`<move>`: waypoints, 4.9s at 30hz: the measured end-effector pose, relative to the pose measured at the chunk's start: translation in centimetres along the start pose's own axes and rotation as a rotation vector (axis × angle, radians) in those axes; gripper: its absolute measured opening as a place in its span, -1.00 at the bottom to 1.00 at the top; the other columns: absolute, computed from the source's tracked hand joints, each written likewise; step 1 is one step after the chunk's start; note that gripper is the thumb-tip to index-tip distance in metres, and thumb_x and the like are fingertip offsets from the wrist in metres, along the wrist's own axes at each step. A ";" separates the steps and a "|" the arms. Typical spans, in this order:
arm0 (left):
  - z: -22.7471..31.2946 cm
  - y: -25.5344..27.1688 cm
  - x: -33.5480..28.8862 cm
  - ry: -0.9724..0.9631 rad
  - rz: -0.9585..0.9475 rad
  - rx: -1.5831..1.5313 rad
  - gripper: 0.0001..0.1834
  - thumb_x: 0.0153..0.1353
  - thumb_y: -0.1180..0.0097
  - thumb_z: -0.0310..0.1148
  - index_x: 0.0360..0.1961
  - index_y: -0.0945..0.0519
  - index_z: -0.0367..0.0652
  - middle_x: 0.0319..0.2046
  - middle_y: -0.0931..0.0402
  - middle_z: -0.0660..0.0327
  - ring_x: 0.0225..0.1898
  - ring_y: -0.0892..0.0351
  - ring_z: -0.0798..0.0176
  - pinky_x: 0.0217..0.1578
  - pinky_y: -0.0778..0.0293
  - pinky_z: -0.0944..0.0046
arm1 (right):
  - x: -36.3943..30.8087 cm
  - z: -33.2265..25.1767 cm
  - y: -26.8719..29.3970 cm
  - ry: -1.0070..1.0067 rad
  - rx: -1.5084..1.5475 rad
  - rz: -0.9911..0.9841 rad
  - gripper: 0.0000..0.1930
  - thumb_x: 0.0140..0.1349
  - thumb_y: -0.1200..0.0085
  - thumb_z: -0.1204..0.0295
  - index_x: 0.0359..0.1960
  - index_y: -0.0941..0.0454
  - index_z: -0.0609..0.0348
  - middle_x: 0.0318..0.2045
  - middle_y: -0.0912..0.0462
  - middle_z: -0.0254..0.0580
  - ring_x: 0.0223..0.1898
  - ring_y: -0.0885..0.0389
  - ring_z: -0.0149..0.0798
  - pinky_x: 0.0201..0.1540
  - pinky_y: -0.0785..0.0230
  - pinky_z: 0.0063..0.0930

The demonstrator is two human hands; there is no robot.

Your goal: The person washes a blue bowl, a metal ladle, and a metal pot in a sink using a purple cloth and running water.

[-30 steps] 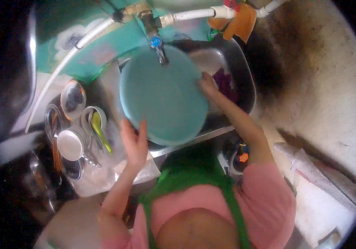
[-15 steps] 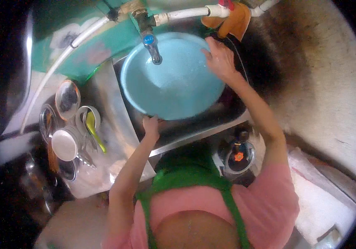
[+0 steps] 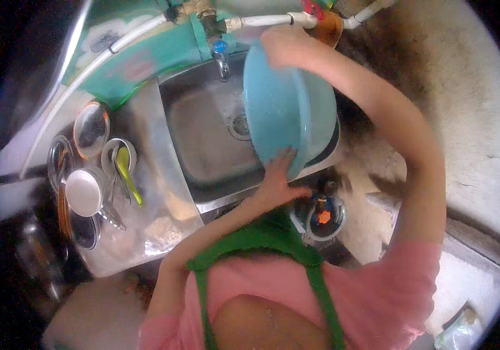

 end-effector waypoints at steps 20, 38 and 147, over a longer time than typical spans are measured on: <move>-0.3 26.8 -9.5 0.205 0.241 -0.462 -0.84 0.03 -0.15 -0.36 -0.45 -0.56 -0.26 -0.59 -0.41 0.43 -0.49 -0.31 0.54 -0.43 -0.25 0.48 | -11.6 -0.2 -2.0 -0.379 1.290 0.009 -0.47 0.21 0.30 -0.10 -0.58 -0.38 0.13 -0.68 -0.30 -0.43 -0.61 -0.25 -0.56 -0.61 -0.06 -0.67; -5.3 35.8 -27.7 0.125 0.835 -0.723 -0.29 -0.11 -0.28 -0.16 0.05 -0.27 -0.22 -0.08 -0.35 0.17 -0.05 -0.32 0.17 -0.06 -0.29 0.09 | -13.4 -7.2 5.7 -0.067 1.105 0.728 -0.70 0.18 0.04 0.32 -0.14 -0.45 0.27 -0.36 -0.52 -0.13 -0.39 -0.49 -0.32 -0.31 -0.34 -0.53; 17.7 19.0 -7.4 0.546 0.129 -0.147 -0.48 -0.15 -0.18 -0.40 -0.10 -0.41 -0.39 -0.29 -0.44 0.18 -0.29 -0.43 0.30 -0.25 -0.34 0.38 | -20.8 6.2 -19.4 -0.262 1.501 -0.114 -0.57 0.18 0.15 0.05 -0.27 -0.41 0.24 -0.54 -0.52 -0.15 -0.69 -0.48 -0.38 -0.71 -0.25 -0.54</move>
Point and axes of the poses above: each hand's wrist, its own x-axis towards the middle knuckle, its own y-axis out of the back of the hand, z = x × y, the point moved 9 cm from there along x, towards the middle knuckle
